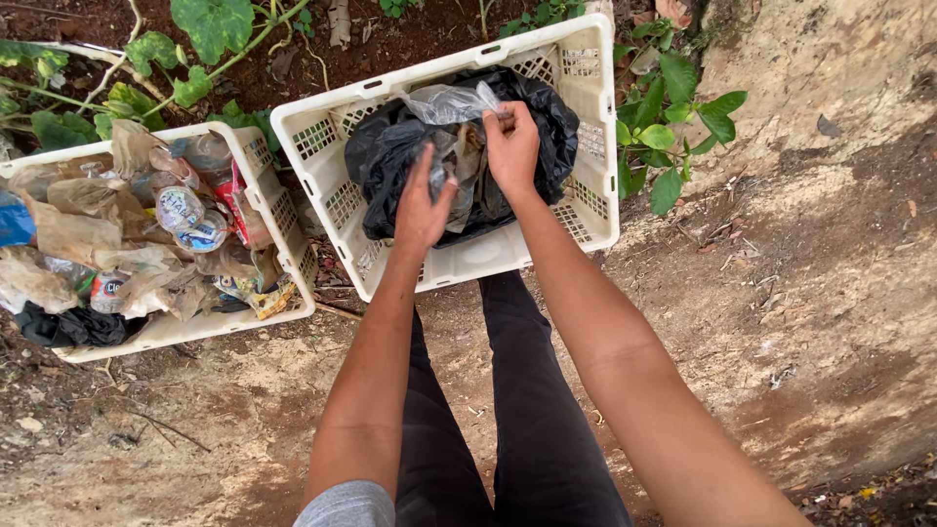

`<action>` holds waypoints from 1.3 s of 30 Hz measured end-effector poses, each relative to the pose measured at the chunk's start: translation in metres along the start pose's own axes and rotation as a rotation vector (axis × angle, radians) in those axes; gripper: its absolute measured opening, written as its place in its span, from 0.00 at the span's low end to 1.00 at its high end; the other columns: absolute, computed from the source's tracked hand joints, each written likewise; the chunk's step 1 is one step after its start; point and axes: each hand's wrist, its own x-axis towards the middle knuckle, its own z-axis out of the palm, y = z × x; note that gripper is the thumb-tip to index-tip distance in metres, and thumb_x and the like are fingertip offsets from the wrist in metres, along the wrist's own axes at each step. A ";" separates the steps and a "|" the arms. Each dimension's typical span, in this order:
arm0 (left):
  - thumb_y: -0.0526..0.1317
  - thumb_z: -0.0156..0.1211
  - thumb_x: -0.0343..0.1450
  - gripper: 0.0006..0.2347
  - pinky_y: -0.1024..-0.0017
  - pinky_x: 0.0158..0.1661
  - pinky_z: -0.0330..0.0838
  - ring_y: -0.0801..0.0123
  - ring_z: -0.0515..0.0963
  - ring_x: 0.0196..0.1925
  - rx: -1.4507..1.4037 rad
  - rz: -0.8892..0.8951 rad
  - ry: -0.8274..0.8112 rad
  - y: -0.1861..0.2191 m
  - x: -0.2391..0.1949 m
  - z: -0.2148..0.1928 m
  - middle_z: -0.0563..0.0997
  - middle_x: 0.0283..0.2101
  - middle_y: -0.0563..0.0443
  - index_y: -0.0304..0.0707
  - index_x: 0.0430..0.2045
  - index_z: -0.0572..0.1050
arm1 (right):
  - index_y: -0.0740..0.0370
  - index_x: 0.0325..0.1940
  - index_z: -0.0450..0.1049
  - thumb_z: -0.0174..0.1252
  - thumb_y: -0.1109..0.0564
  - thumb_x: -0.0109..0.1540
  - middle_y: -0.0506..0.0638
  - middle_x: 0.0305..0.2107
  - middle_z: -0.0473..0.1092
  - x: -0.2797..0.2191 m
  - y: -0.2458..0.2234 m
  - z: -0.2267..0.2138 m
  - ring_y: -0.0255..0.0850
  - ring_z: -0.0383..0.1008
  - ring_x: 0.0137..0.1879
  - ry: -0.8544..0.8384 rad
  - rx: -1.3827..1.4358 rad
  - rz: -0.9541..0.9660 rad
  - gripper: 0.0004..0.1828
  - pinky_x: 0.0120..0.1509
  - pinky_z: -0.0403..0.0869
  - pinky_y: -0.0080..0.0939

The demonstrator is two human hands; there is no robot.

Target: The person sorts trash by hand, moving items from a white crate into a black plastic bag inside another white crate.

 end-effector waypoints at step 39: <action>0.51 0.61 0.72 0.30 0.27 0.65 0.45 0.34 0.47 0.75 0.457 0.242 0.073 0.010 -0.004 0.022 0.52 0.71 0.38 0.62 0.71 0.59 | 0.58 0.76 0.44 0.67 0.60 0.53 0.68 0.65 0.58 -0.034 0.095 0.001 0.60 0.65 0.67 -0.191 -0.358 0.276 0.53 0.69 0.68 0.54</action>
